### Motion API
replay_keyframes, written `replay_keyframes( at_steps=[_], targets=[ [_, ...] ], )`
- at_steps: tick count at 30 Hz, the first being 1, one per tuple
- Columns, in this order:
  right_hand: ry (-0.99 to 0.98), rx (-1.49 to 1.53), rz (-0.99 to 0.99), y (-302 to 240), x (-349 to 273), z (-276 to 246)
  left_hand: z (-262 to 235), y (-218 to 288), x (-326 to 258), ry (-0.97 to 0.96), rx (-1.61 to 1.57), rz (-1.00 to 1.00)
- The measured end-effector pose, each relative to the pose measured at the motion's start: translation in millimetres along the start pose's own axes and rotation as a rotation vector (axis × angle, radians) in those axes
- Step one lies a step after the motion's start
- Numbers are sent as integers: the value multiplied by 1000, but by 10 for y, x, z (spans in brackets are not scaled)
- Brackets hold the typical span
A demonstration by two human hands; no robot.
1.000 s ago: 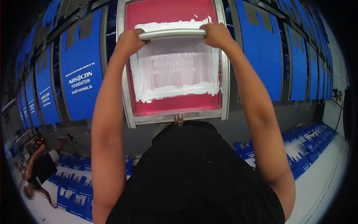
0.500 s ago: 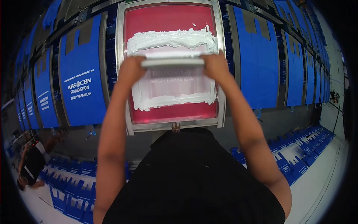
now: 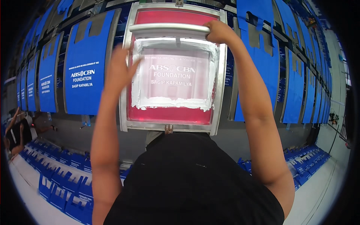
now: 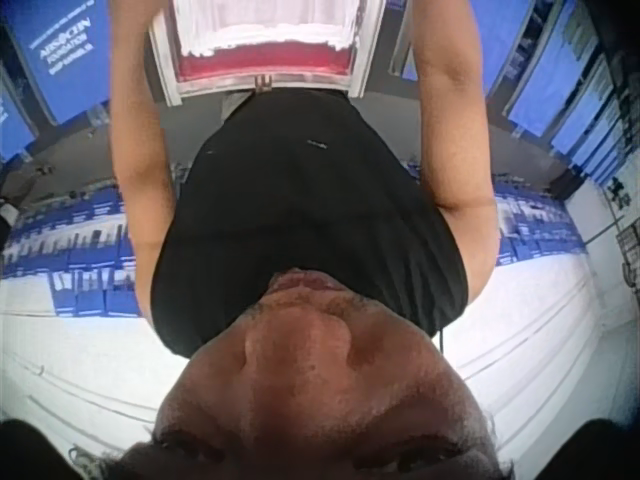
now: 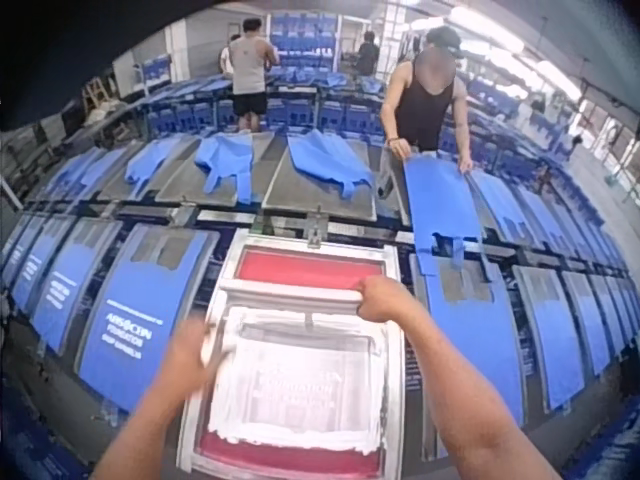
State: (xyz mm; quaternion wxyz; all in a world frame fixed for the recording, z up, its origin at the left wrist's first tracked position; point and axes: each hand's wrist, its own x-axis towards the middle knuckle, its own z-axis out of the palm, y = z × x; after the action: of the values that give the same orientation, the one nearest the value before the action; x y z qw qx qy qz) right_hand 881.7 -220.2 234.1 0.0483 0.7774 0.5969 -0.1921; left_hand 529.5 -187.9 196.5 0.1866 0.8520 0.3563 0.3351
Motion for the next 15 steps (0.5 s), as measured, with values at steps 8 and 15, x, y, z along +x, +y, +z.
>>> replay_keyframes(
  at_steps=[8,15],
  targets=[
    [-62,-17,-115,-69,270,325,557,512,-2798,-1019,-928,-975],
    [87,-50,-102,-580,294,468,488,641,-2870,-819,-1043,-774]
  ],
)
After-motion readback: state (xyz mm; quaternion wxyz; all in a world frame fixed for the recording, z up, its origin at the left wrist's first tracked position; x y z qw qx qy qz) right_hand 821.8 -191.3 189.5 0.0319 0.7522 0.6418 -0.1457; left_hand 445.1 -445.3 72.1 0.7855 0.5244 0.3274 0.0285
